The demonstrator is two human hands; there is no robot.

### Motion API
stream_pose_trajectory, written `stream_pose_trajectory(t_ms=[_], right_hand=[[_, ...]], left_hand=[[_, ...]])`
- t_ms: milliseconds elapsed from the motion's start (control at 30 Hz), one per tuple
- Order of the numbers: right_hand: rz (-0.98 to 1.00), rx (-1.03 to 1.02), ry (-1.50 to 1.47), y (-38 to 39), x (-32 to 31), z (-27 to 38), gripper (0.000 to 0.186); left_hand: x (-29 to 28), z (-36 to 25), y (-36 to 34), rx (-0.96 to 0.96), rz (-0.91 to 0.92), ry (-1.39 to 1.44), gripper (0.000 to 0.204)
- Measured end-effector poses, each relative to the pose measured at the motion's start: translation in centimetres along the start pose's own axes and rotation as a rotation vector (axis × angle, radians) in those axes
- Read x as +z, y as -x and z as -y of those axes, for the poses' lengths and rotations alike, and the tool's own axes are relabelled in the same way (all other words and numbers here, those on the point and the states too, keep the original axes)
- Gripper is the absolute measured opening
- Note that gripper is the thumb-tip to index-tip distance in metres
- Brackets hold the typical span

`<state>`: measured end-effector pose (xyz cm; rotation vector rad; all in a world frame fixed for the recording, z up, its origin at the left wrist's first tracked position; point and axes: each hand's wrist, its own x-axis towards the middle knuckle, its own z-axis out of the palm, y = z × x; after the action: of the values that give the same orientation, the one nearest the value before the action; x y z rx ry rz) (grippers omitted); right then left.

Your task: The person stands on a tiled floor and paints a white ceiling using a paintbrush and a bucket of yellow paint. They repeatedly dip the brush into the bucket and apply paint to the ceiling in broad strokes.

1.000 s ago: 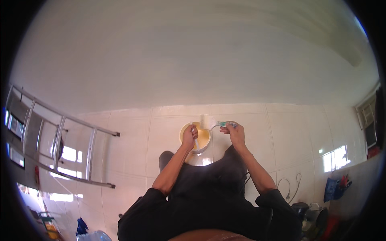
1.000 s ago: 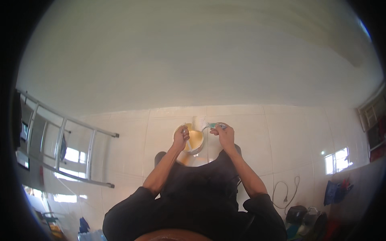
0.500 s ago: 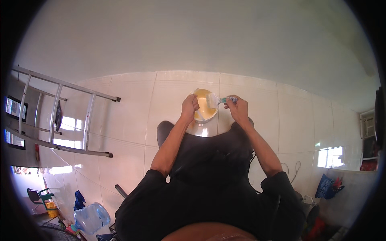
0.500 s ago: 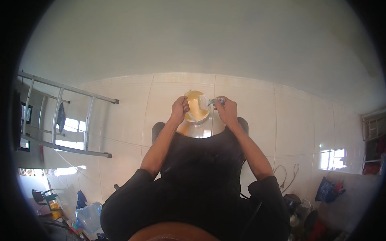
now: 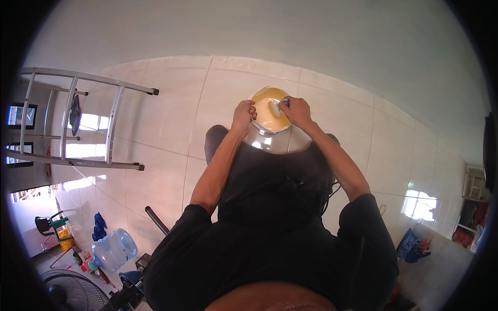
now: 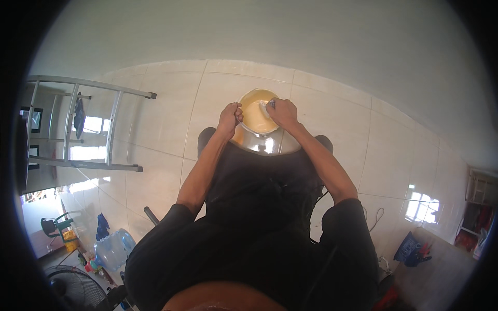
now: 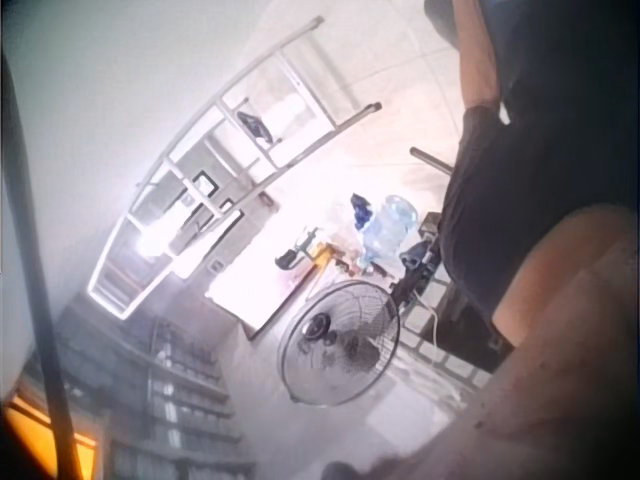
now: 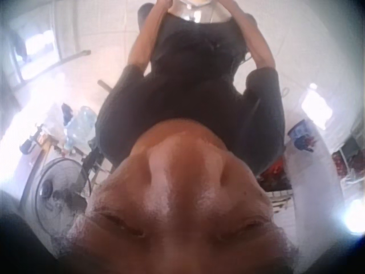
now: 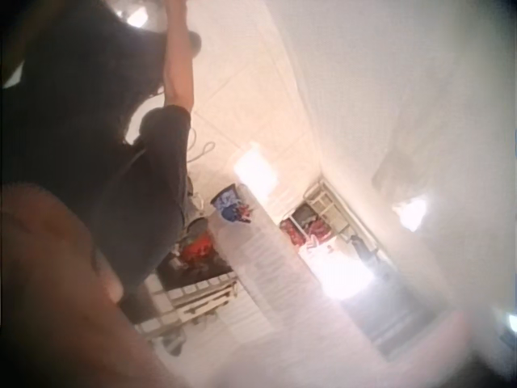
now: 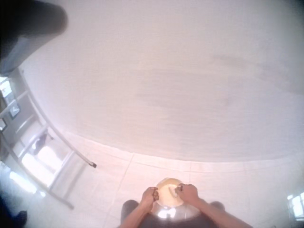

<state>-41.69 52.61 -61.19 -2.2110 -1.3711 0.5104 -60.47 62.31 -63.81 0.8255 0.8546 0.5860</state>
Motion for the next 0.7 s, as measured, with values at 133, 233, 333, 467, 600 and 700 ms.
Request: stream_pose_trajectory(t_ms=[133, 233, 333, 467, 600, 700], right_hand=[[0.041, 0.009, 0.062, -0.7, 1.5, -0.6, 0.036], [0.042, 0.03, 0.1, -1.0, 2.4, -0.6, 0.034], [0.065, 0.037, 0.138, -1.2, 2.8, -0.1, 0.031], [0.103, 0.033, 0.199, -1.5, 4.1, -0.7, 0.029], [0.073, -0.028, 0.192, -1.1, 4.3, -1.0, 0.029], [0.013, -0.124, 0.234, -0.8, 3.6, -0.9, 0.028]], left_hand=[[-0.8, 0.6, -0.1, -0.021, -0.001, 0.014, 0.023], [-0.6, 0.2, 0.4, -0.032, -0.007, 0.017, 0.024], [-0.6, 0.3, 0.5, -0.041, -0.01, 0.039, 0.024], [-0.2, 0.1, 0.6, -0.034, -0.006, 0.017, 0.023], [-0.6, 1.0, -0.2, 0.0, -0.032, 0.053, 0.023], [-1.0, 1.7, -0.5, 0.049, -0.06, 0.016, 0.025]])
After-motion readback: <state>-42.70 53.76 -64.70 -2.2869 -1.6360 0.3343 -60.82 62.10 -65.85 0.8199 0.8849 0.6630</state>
